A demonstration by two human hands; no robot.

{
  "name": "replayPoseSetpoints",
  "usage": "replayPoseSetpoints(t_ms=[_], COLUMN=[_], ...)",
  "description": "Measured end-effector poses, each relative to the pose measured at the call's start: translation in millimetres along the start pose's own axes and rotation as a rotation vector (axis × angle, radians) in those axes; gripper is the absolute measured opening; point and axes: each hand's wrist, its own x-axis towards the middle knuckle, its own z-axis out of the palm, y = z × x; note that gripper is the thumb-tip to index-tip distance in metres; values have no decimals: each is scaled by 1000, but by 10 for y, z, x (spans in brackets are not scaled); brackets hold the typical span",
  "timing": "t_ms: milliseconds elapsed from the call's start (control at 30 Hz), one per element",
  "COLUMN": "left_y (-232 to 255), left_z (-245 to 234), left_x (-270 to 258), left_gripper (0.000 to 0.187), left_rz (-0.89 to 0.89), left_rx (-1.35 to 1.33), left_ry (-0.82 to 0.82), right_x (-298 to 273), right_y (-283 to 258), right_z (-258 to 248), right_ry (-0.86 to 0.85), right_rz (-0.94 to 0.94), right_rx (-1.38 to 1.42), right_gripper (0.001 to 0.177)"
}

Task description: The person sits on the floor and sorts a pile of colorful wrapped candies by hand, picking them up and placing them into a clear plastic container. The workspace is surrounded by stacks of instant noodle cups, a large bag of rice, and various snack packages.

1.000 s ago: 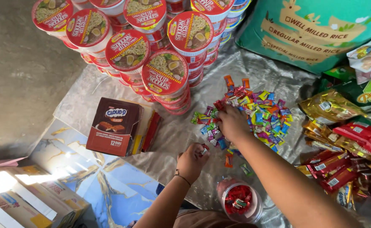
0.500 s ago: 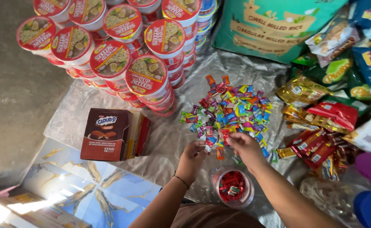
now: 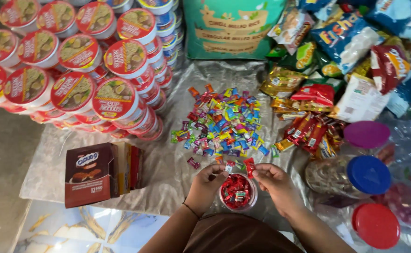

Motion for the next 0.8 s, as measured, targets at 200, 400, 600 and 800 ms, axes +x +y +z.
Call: replayPoseSetpoints(t_ms=[200, 400, 600, 800], left_y=[-218, -171, -137, -253], left_z=[33, 27, 25, -7], left_x=[98, 92, 97, 154], left_gripper=[32, 30, 30, 29], left_rz=[-3, 34, 24, 39], left_rx=[22, 19, 42, -46], left_ry=[-52, -94, -103, -130], right_x=[-231, -324, -322, -302], right_y=[-6, 61, 167, 185], right_z=[-34, -94, -158, -178], right_ry=[25, 106, 118, 111], right_rz=[15, 41, -6, -83], right_rx=[39, 19, -4, -65], right_gripper=[23, 24, 24, 22])
